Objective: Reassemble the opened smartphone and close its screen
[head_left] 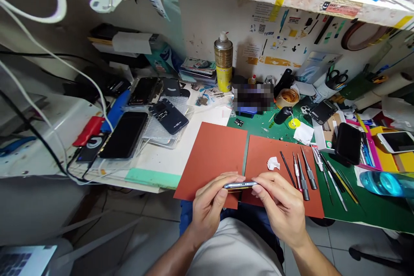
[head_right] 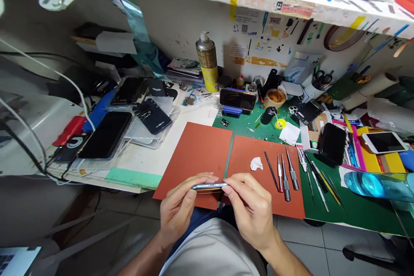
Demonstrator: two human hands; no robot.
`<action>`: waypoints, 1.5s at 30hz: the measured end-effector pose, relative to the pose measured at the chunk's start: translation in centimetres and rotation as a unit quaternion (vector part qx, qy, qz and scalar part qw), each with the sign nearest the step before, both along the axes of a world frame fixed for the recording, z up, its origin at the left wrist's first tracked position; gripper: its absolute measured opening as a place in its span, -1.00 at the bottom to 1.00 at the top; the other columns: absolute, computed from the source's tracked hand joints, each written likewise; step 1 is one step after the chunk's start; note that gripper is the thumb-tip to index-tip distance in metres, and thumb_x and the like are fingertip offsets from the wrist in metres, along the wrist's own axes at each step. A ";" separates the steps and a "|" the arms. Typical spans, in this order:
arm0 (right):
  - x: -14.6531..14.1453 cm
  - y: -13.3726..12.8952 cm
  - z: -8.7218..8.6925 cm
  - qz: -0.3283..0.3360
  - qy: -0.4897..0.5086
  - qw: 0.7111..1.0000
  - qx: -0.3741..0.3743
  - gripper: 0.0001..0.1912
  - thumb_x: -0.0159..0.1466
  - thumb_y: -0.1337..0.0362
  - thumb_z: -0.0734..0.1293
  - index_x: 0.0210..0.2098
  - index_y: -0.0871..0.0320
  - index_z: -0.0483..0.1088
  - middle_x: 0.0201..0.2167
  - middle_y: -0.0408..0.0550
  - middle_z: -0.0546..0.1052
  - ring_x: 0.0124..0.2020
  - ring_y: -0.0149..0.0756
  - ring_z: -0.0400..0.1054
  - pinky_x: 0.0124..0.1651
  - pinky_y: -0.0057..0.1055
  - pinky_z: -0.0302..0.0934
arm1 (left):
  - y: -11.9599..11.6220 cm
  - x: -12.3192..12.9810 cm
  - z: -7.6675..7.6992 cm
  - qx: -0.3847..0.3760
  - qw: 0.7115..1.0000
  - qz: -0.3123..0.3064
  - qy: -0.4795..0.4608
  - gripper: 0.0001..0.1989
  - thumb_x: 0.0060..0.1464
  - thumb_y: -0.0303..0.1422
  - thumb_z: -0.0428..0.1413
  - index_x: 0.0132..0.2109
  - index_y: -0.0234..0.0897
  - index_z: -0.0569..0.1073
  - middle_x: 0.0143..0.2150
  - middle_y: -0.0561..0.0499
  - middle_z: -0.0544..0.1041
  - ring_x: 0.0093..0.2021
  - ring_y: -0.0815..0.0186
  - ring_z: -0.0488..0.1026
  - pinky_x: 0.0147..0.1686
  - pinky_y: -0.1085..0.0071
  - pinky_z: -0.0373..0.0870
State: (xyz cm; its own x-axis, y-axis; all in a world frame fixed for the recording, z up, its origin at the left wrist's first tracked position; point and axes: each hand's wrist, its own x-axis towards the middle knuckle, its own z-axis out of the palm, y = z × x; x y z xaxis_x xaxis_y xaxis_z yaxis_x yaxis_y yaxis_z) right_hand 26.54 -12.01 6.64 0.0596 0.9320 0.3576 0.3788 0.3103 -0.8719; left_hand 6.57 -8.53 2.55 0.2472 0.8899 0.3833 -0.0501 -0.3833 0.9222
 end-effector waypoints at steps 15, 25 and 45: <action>0.8 0.3 -1.2 -0.045 0.057 0.997 -0.026 -0.78 0.46 0.45 0.38 -0.08 0.08 0.66 -0.30 -0.07 0.60 -0.36 -0.32 0.52 -0.30 -0.39 0.48 | 0.2 1.5 1.2 -0.004 0.999 0.002 0.046 -0.57 0.47 -0.52 0.07 0.32 -0.05 0.57 0.10 -0.02 0.75 0.07 0.23 0.73 0.10 0.38 0.67; 3.4 -0.7 0.3 -0.042 -0.063 0.997 0.023 -0.60 0.44 0.48 0.39 0.19 0.02 0.61 -0.10 0.03 0.60 -0.11 -0.24 0.54 -0.11 -0.31 0.50 | 0.6 3.9 2.5 0.101 0.987 -0.016 0.127 -0.66 0.43 -0.55 0.10 0.23 -0.20 0.57 0.05 -0.08 0.76 0.00 0.27 0.75 0.07 0.47 0.64; 4.1 -1.0 2.5 0.011 -0.145 0.988 0.058 -0.50 0.41 0.60 0.35 0.24 0.06 0.56 -0.17 0.06 0.60 -0.21 -0.22 0.48 -0.20 -0.24 0.47 | 0.2 5.4 2.6 0.140 0.979 -0.016 0.146 -0.68 0.40 -0.55 0.13 0.20 -0.20 0.57 0.05 -0.08 0.77 -0.03 0.21 0.76 0.08 0.39 0.67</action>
State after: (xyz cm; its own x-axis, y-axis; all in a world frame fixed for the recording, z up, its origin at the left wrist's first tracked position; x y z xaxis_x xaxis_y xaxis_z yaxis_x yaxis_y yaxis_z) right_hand 30.60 -12.97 9.15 -0.0812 0.8840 0.4603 0.6000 0.4122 -0.6856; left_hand 11.93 -8.34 5.16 0.4079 0.7505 0.5200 0.1836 -0.6254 0.7584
